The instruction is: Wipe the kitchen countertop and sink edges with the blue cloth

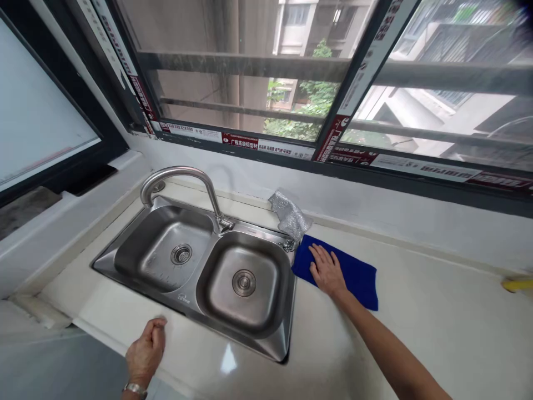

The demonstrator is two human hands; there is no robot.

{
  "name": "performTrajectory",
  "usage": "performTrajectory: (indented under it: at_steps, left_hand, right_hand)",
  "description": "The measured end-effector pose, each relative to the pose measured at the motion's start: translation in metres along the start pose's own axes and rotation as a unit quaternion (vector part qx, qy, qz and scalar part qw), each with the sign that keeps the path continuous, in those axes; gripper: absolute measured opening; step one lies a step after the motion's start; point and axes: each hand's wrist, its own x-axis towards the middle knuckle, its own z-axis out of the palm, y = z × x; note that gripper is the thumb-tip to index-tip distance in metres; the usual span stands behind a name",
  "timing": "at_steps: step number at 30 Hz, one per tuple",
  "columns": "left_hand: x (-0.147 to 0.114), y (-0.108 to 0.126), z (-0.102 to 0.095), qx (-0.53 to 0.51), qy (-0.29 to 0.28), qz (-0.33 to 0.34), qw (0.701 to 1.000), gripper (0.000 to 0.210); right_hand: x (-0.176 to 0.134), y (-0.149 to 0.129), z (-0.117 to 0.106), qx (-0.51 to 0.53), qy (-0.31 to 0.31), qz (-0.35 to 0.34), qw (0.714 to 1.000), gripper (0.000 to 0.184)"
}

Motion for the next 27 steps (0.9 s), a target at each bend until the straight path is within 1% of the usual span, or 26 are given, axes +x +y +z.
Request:
performTrajectory:
  at_steps: [4, 9, 12, 15, 18, 21, 25, 27]
  left_hand:
    - [-0.001, -0.001, 0.0, -0.007, 0.005, -0.007, 1.0, 0.038]
    - [0.0, -0.004, 0.001, -0.024, 0.017, -0.008, 1.0, 0.035]
    - [0.0, -0.005, 0.002, -0.032, 0.026, -0.008, 0.999, 0.033]
    - [-0.002, -0.004, 0.002, -0.049, 0.033, -0.003, 0.998, 0.032]
    - [-0.003, -0.002, 0.001, -0.06, 0.034, 0.008, 0.998, 0.033]
    - [-0.002, 0.0, -0.003, -0.059, 0.031, 0.017, 0.998, 0.036]
    - [0.0, -0.003, -0.007, -0.044, 0.028, 0.03, 0.998, 0.042]
    - [0.003, -0.007, -0.006, -0.03, 0.035, 0.064, 0.997, 0.045]
  right_hand:
    - [0.033, 0.015, 0.008, 0.002, -0.005, 0.0, 1.0, 0.059]
    - [0.061, 0.027, 0.017, 0.01, 0.005, 0.012, 1.0, 0.056]
    - [0.071, 0.03, 0.021, 0.013, 0.008, 0.031, 0.999, 0.056]
    - [0.07, 0.027, 0.022, 0.018, 0.011, 0.044, 0.999, 0.058]
    - [0.058, 0.016, 0.019, 0.034, 0.019, 0.076, 0.996, 0.059]
    - [0.033, -0.002, 0.01, 0.037, 0.022, 0.099, 0.994, 0.059]
    - [-0.017, -0.024, -0.007, 0.014, 0.03, 0.123, 0.992, 0.058]
    - [-0.051, -0.032, -0.016, 0.007, 0.033, 0.141, 0.989, 0.059]
